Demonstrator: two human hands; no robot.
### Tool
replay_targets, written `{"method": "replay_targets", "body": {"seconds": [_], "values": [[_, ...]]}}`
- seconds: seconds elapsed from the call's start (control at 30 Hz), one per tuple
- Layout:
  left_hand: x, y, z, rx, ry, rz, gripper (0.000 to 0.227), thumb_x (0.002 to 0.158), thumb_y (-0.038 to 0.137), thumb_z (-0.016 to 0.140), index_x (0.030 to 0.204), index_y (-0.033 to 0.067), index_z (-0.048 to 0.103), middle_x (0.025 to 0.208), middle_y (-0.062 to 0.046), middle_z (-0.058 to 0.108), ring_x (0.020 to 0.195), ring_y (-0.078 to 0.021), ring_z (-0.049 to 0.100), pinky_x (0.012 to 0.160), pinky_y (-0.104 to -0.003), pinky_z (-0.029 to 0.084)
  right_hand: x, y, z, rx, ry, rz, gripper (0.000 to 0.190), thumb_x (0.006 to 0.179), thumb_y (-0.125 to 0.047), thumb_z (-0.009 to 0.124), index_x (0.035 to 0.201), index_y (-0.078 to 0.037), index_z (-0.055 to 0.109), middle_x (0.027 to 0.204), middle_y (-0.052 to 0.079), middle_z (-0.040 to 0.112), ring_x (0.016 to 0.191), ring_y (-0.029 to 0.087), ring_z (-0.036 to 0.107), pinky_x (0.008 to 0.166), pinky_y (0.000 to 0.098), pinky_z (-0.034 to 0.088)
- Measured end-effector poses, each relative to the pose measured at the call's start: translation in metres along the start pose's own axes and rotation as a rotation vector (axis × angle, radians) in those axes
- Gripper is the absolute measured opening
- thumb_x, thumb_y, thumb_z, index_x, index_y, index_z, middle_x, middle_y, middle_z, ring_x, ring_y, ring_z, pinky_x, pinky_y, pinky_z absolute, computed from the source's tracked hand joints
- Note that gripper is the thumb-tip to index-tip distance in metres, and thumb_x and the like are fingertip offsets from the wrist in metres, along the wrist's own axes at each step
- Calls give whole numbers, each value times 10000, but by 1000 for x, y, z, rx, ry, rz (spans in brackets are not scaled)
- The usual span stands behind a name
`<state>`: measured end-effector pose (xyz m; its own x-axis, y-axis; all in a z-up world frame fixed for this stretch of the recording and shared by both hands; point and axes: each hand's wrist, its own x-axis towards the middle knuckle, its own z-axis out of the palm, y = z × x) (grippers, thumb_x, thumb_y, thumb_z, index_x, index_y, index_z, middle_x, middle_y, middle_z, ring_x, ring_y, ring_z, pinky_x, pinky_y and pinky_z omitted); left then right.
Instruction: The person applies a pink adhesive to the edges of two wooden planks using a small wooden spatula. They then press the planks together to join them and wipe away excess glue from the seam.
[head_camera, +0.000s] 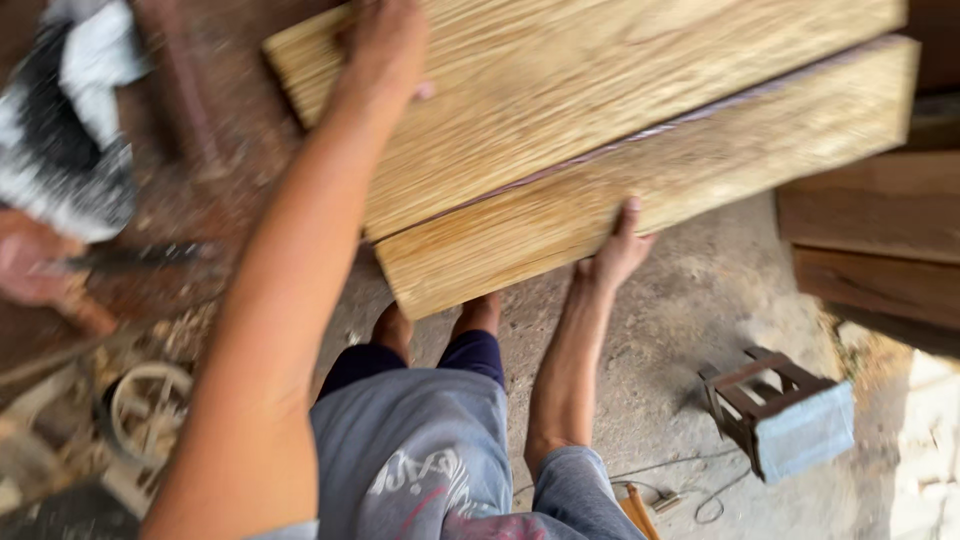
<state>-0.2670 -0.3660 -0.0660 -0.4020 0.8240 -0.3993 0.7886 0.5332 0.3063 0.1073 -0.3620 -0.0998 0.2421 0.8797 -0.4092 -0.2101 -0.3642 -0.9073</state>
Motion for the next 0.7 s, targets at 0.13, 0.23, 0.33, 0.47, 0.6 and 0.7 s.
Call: {"method": "replay_targets", "body": {"seconds": [0.13,0.23,0.33,0.47,0.6,0.7], "values": [[-1,14,-3,1,-74,-81,1279,595,128,981,1557,-63,159,1592,-265,230,1432,-544,273,1069,-638,402,7,7,-1,227,-103,-67,792,904,-210,784,1516,8,331,1394,263,545,1244,373,609,1044,468,586],[-3,16,-10,9,-179,-124,1052,840,103,809,1597,-66,98,1612,-286,200,1490,-545,222,1124,-647,376,13,11,-4,293,-154,-118,704,940,-181,784,1476,31,379,1338,233,594,1170,315,659,1000,419,606],[-4,14,-13,-14,-156,-84,732,1071,72,529,1595,-87,43,1619,-355,120,1456,-593,176,1115,-697,304,15,12,-7,257,-97,-70,657,921,-166,769,1425,33,396,1261,243,627,1110,311,690,933,401,639],[-2,16,-11,-158,-133,-228,603,1155,242,298,1597,-72,36,1630,-354,107,1499,-531,196,1190,-639,271,15,10,-6,301,-106,-60,646,925,-160,768,1416,53,405,1241,229,628,1080,297,696,905,395,646],[-4,16,-13,-40,-206,-141,653,1095,201,308,1583,-100,-5,1650,-309,86,1495,-531,171,1177,-645,258,14,11,-4,289,-90,-54,660,920,-153,772,1420,49,392,1249,236,628,1094,301,699,919,403,646],[-4,21,-17,-95,-200,-192,633,1140,274,248,1574,-118,5,1650,-314,94,1503,-529,163,1203,-642,231,17,9,-3,287,-78,-42,668,918,-144,771,1431,40,385,1263,229,622,1107,301,693,930,399,644]]}}
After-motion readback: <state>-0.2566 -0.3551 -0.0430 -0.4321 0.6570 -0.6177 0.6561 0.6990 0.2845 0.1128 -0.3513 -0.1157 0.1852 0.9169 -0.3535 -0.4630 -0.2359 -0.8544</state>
